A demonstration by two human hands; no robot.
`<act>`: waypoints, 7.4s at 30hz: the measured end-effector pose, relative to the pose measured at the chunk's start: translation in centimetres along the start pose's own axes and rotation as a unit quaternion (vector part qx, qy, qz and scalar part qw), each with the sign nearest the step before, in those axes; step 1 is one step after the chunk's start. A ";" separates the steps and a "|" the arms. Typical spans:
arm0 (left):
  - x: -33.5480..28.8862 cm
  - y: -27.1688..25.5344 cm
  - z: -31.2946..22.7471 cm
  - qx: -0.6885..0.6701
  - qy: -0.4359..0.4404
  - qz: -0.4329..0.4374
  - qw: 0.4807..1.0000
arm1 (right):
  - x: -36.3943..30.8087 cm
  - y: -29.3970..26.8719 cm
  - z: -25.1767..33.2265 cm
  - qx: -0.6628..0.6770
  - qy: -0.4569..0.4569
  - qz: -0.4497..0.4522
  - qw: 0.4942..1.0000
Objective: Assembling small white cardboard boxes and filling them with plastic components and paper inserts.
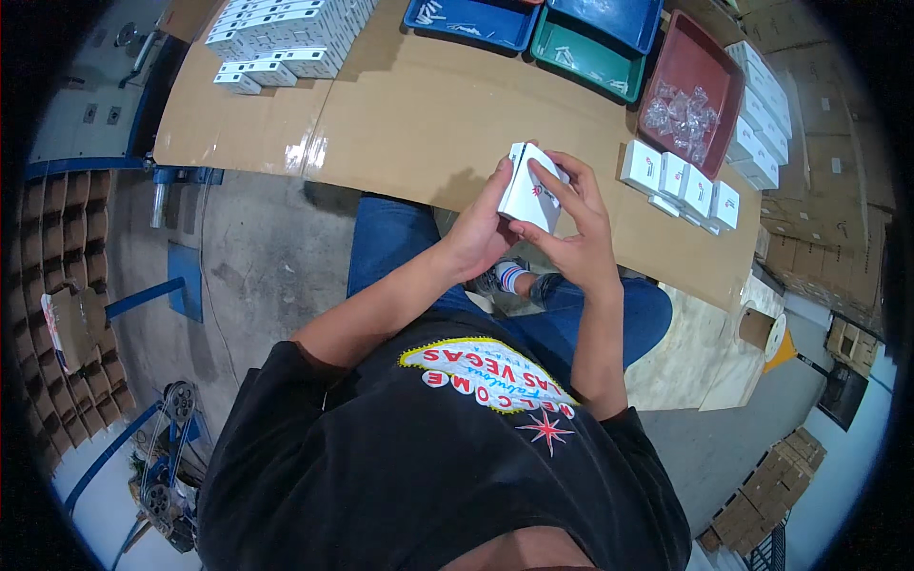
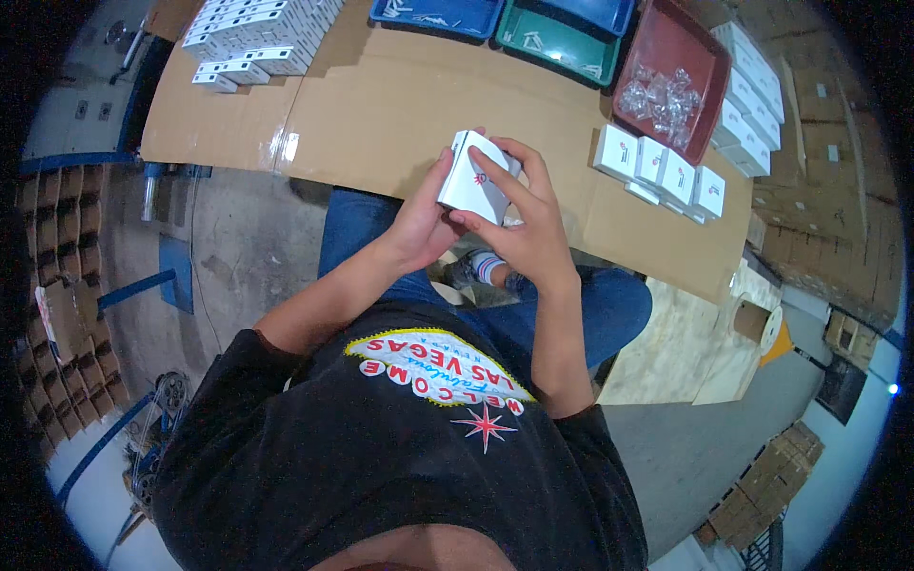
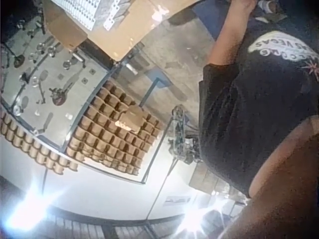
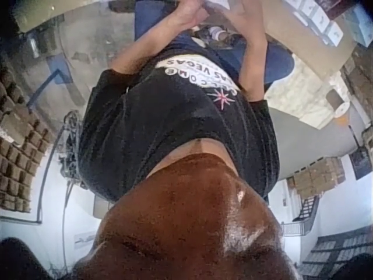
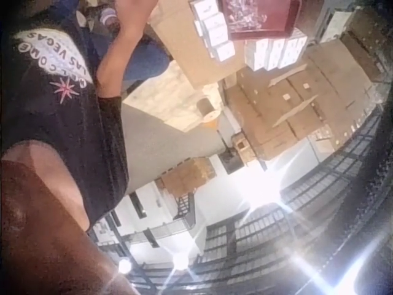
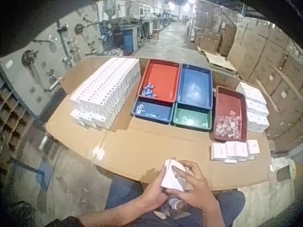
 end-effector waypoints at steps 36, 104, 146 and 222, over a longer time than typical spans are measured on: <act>-2.6 -1.9 -2.3 0.241 0.199 0.045 0.949 | -4.3 -0.8 -3.2 0.274 0.275 -0.043 0.921; -2.0 -5.6 -2.2 0.232 0.244 -0.135 0.932 | -3.4 4.7 -3.0 0.072 0.240 -0.111 0.962; -3.8 -24.8 -3.3 0.274 0.313 -0.387 0.823 | 17.7 38.5 -5.3 0.082 0.133 -0.168 0.973; 0.3 3.2 -1.9 0.556 0.459 0.109 0.685 | -1.9 -3.4 -4.0 0.168 0.280 -0.033 0.945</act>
Point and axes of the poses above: each hand's wrist, its own x-axis towards the middle knuckle, its own y-axis out of the palm, z = x × y, the point moved 4 cm from there along x, towards the middle knuckle, and after that the axes turned 10 degrees about -z, right-handed, at the moved point
